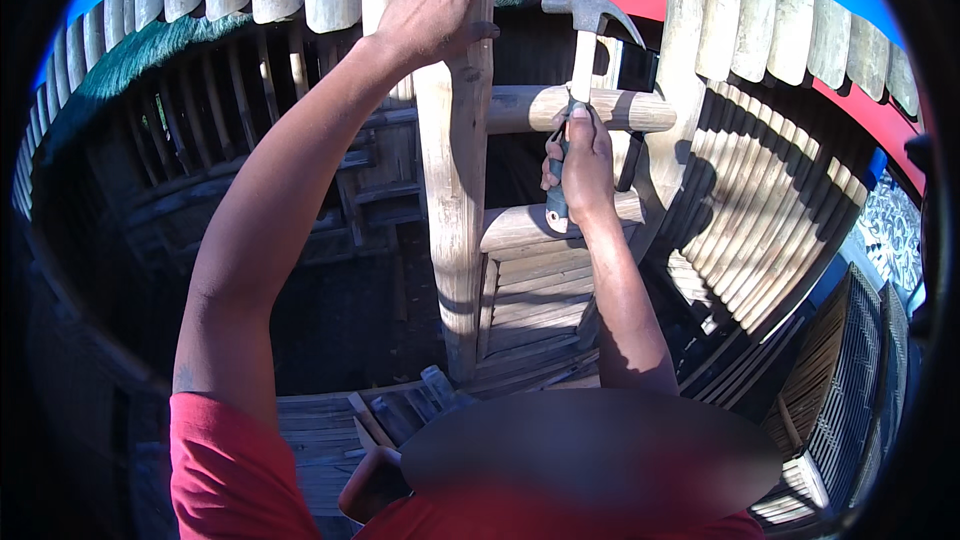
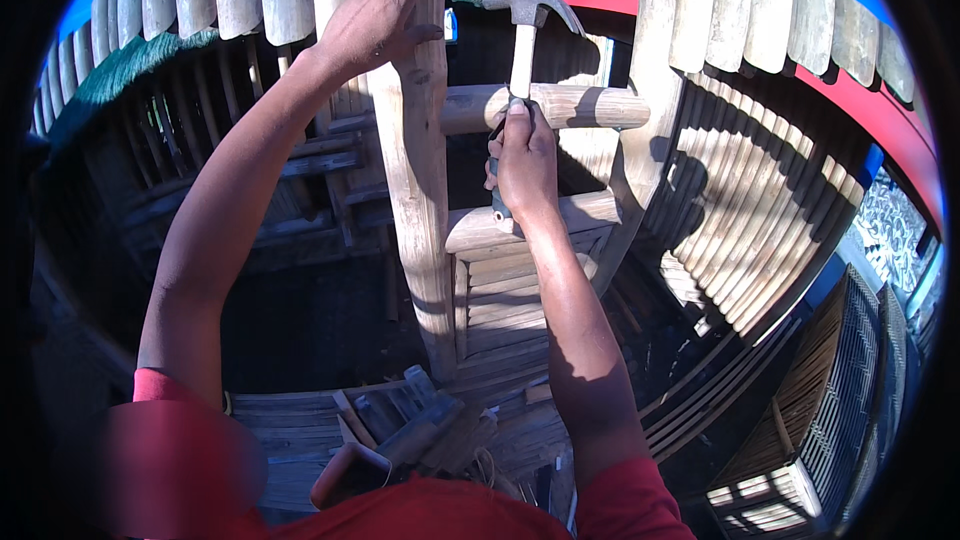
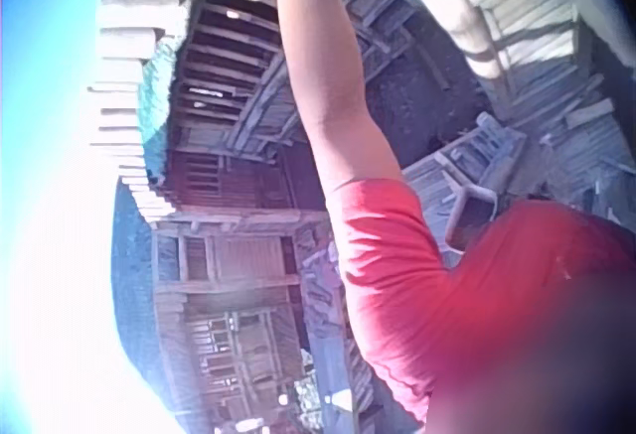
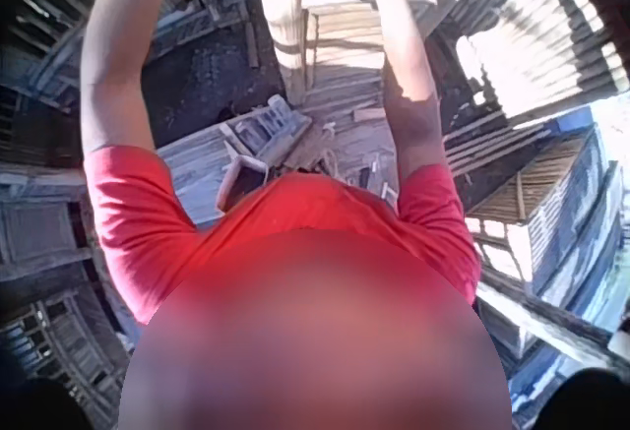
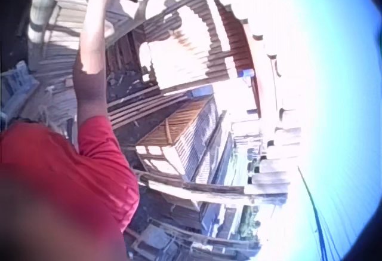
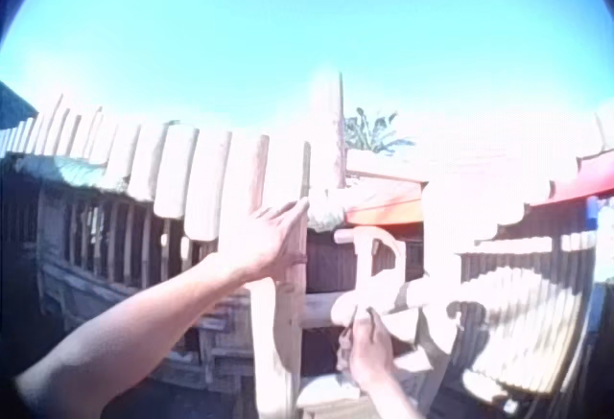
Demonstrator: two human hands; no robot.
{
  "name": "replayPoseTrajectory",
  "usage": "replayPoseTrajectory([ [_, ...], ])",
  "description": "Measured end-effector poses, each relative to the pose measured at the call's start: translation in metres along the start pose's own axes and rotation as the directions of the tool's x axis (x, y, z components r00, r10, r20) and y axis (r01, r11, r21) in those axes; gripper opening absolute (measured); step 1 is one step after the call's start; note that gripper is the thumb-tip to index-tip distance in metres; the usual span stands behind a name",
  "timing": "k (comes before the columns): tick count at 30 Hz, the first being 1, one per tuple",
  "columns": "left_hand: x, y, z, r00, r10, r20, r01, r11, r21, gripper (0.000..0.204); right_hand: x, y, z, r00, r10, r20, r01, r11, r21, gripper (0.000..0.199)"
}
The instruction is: The person uses a hammer to drive nails into bamboo poles, securing them to a bamboo framework. They repeatedly pick up nails, position bamboo pieces, and hammer them into place on an elevated work platform.
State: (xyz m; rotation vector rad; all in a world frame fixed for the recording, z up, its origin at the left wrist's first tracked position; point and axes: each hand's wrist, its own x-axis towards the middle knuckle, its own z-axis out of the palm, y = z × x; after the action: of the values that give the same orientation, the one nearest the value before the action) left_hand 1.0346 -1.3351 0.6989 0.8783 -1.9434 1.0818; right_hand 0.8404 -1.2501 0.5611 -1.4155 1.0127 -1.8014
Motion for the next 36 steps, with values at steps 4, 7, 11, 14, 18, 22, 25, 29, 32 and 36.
replayPoseTrajectory([
  [4,-0.208,0.040,-0.020,0.917,-0.096,0.388,0.300,0.806,-0.511,0.073,-0.119,0.121,-0.012,0.959,0.078,0.273,-0.075,0.997,-0.019,0.041],
  [7,-0.344,0.076,-0.056,0.638,-0.007,0.770,0.621,0.597,-0.509,0.053,-0.197,0.160,0.006,0.904,0.330,0.273,-0.344,0.939,0.003,0.037],
  [11,-0.477,0.129,-0.108,0.335,0.066,0.940,0.830,0.451,-0.328,0.025,-0.266,0.180,0.026,0.806,0.468,0.362,-0.472,0.878,-0.083,0.035],
  [14,-0.572,0.175,-0.143,-0.004,0.285,0.959,0.818,0.552,-0.161,0.020,-0.296,0.194,0.031,0.762,0.452,0.464,-0.378,0.892,-0.249,0.032],
  [18,-0.668,0.238,-0.167,-0.142,0.139,0.980,0.656,0.755,-0.012,0.023,-0.311,0.205,0.033,0.718,0.416,0.558,-0.350,0.909,-0.227,0.033],
  [22,-0.695,0.253,-0.171,-0.195,0.089,0.977,0.588,0.807,0.044,0.024,-0.305,0.198,0.037,0.716,0.412,0.564,-0.305,0.911,-0.278,0.032],
  [25,-0.688,0.253,-0.170,-0.206,0.010,0.979,0.622,0.773,0.123,0.024,-0.300,0.191,0.034,0.711,0.435,0.552,-0.362,0.900,-0.243,0.031],
  [29,-0.684,0.252,-0.165,-0.256,0.121,0.959,0.539,0.842,0.038,0.026,-0.297,0.188,0.023,0.703,0.504,0.501,-0.452,0.861,-0.232,0.030],
  [32,-0.687,0.253,-0.163,-0.296,0.058,0.953,0.583,0.802,0.132,0.029,-0.295,0.187,0.011,0.745,0.477,0.466,-0.445,0.876,-0.183,0.031],
  [36,-0.680,0.252,-0.158,-0.167,0.049,0.985,0.685,0.724,0.080,0.031,-0.290,0.187,-0.002,0.741,0.556,0.377,-0.544,0.826,-0.149,0.033],
])
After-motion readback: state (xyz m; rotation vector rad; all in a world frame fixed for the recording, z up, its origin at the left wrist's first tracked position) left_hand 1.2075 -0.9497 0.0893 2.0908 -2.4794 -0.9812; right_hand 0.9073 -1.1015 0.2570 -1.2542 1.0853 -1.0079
